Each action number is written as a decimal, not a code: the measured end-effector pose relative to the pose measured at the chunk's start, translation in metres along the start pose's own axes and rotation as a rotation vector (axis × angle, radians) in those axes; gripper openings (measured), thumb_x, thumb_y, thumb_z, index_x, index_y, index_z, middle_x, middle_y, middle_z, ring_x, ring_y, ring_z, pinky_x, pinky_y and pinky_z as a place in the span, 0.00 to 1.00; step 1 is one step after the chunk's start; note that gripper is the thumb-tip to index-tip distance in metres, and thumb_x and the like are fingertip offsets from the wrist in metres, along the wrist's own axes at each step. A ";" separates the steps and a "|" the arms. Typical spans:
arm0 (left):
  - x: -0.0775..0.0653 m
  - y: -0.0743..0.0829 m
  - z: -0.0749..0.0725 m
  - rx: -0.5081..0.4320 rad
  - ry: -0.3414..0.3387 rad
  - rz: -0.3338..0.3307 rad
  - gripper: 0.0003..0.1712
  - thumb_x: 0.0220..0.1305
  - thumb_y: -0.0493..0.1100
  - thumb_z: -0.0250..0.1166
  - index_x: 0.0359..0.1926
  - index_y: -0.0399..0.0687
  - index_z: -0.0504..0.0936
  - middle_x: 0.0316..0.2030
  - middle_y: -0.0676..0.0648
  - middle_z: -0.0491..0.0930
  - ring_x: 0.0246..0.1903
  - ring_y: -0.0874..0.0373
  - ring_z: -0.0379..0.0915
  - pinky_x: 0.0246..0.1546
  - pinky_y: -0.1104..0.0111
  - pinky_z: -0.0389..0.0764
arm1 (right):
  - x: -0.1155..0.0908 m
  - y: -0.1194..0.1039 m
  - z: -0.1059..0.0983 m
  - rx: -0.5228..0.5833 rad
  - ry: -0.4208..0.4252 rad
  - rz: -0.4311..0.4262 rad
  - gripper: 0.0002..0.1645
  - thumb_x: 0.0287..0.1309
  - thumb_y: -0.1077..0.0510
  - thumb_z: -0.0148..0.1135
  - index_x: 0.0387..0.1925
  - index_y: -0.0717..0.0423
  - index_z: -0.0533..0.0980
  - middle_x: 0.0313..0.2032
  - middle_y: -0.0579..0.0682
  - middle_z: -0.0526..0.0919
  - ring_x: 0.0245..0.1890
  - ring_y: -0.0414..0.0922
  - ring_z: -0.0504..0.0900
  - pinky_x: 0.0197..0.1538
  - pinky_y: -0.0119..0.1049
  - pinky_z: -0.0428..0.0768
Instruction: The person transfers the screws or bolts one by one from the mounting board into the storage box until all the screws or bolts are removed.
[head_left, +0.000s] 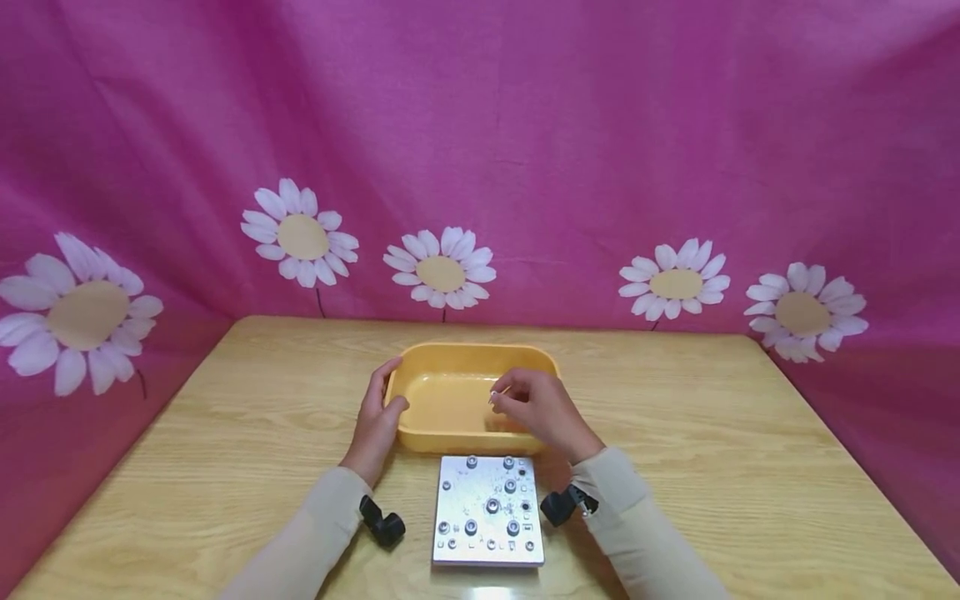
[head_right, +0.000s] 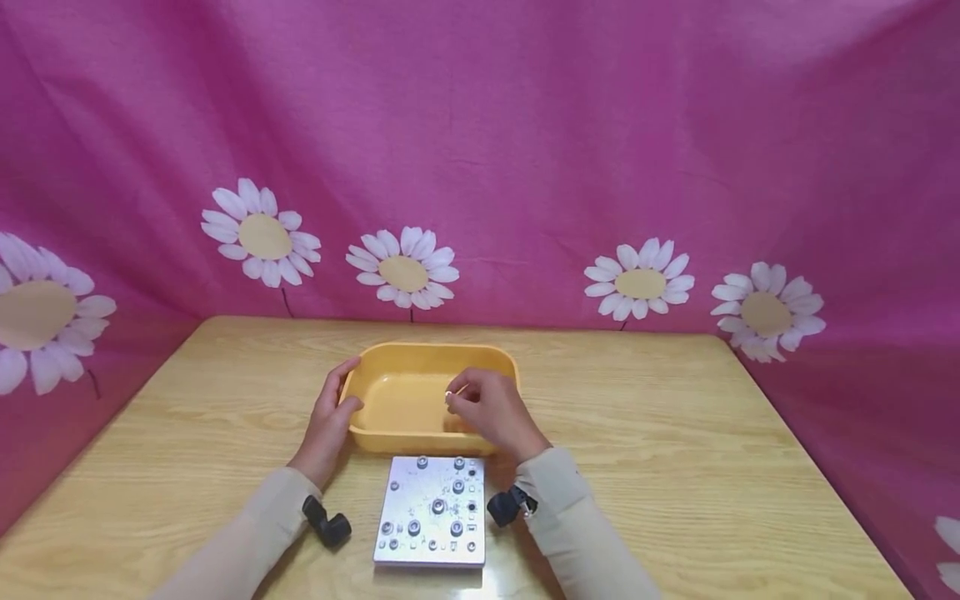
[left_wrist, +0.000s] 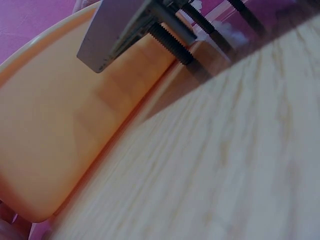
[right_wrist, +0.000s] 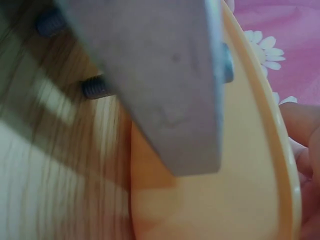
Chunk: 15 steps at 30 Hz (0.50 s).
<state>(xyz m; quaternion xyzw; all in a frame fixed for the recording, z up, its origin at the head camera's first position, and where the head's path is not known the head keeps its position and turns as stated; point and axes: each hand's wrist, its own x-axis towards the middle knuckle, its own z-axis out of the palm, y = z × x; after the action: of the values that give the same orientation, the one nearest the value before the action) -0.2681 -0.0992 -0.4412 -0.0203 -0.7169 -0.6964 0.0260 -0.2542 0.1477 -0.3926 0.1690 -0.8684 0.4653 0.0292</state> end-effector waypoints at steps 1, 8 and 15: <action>0.000 -0.001 0.000 0.001 0.004 0.005 0.35 0.61 0.33 0.49 0.69 0.59 0.59 0.71 0.53 0.56 0.66 0.54 0.57 0.64 0.58 0.63 | 0.000 0.000 0.001 0.019 -0.010 0.009 0.03 0.58 0.60 0.65 0.35 0.55 0.80 0.27 0.51 0.84 0.26 0.47 0.81 0.29 0.36 0.80; 0.000 -0.003 0.000 -0.008 0.008 0.013 0.36 0.60 0.32 0.49 0.69 0.57 0.59 0.70 0.51 0.56 0.67 0.53 0.57 0.64 0.57 0.64 | -0.002 -0.001 0.005 0.020 -0.044 0.025 0.04 0.57 0.63 0.63 0.36 0.57 0.78 0.29 0.54 0.86 0.28 0.50 0.84 0.31 0.36 0.83; 0.001 -0.001 0.001 -0.007 0.009 0.002 0.36 0.60 0.33 0.49 0.69 0.59 0.59 0.70 0.53 0.56 0.67 0.55 0.56 0.63 0.59 0.64 | 0.000 0.000 0.004 -0.044 -0.040 0.012 0.06 0.58 0.62 0.64 0.37 0.57 0.80 0.29 0.51 0.86 0.28 0.47 0.84 0.31 0.33 0.81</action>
<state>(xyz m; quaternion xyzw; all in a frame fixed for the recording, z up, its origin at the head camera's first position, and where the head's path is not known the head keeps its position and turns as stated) -0.2693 -0.0984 -0.4420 -0.0180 -0.7144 -0.6989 0.0299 -0.2534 0.1443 -0.3948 0.1726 -0.8797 0.4429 0.0125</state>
